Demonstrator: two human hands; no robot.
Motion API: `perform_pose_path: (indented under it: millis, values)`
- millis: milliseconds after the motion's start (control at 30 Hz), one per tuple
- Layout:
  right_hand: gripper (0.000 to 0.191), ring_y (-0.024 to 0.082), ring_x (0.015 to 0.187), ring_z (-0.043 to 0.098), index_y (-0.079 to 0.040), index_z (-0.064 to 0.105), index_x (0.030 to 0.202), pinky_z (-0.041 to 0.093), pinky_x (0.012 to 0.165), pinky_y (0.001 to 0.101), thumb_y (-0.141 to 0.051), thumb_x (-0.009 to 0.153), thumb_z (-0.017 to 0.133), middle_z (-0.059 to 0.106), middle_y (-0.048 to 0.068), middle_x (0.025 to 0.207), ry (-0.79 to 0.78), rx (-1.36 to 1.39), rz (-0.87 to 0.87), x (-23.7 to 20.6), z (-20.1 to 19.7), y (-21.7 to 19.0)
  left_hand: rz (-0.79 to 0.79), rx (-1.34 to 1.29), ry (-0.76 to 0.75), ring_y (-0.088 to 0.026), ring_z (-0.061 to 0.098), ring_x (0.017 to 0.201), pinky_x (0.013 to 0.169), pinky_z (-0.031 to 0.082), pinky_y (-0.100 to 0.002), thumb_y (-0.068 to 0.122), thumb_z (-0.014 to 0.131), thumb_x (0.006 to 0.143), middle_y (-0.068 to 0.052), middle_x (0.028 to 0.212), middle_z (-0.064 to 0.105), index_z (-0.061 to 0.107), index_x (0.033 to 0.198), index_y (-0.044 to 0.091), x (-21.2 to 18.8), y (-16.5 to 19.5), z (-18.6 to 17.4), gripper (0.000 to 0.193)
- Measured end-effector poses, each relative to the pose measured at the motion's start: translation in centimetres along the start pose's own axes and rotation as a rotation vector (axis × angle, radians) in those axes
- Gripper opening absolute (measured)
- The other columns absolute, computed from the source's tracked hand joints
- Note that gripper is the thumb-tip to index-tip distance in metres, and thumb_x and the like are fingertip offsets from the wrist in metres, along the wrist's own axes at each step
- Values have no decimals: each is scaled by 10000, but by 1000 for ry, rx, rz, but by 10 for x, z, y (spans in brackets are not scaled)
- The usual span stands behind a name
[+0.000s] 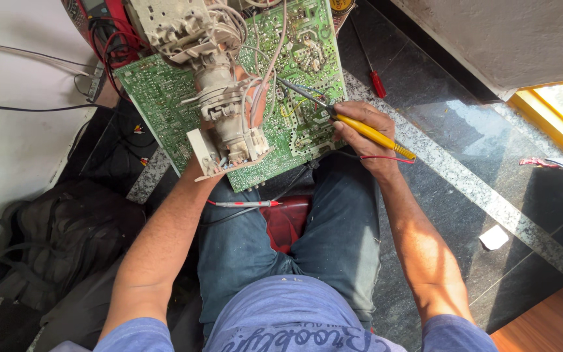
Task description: The person sits on a low stool and solders a green circuit board resting on their lap. They use a soldering iron in their right hand and apply solder wire with their left hand to various connection points on the board.
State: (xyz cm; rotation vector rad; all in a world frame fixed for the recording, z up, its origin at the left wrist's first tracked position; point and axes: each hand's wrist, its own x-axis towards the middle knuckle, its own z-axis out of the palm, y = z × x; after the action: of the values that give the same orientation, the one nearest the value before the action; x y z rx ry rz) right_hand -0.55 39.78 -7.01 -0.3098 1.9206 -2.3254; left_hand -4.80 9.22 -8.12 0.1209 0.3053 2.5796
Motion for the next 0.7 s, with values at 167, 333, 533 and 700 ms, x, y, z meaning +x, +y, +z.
perform_pose_path:
  millis: [167, 333, 533, 700]
  values:
    - [263, 188, 1008, 728, 7, 695, 1264, 647, 834, 297, 36, 1003, 698, 656, 160, 1261, 9, 10, -3, -2, 1, 0, -9, -50, -65, -219, 608, 672, 513, 517, -315, 510, 632, 1009, -149, 879, 603, 570, 981, 94, 2, -3, -13, 421]
    - [265, 179, 978, 727, 6, 696, 1264, 644, 823, 296, 37, 1001, 698, 661, 158, 1254, 0, -16, -8, 0, 2, 2, -16, -118, -152, -218, 607, 662, 502, 515, -313, 501, 638, 1012, -149, 872, 603, 571, 971, 97, 3, -7, -14, 411]
    - [265, 176, 1021, 722, -5, 698, 1267, 645, 841, 295, 25, 1004, 699, 659, 159, 1272, -17, -17, -18, 4, 2, 1, 79, -90, -188, -235, 592, 634, 445, 514, -315, 584, 663, 961, -137, 807, 610, 594, 981, 120, 12, -13, 2, 470]
    - [261, 197, 1032, 719, -14, 724, 1233, 607, 887, 291, 9, 974, 748, 707, 159, 1222, -44, -331, -155, 8, 2, -9, 93, -42, -99, -236, 593, 613, 497, 538, -343, 679, 599, 950, -214, 880, 606, 585, 1192, 110, 8, -15, 13, 619]
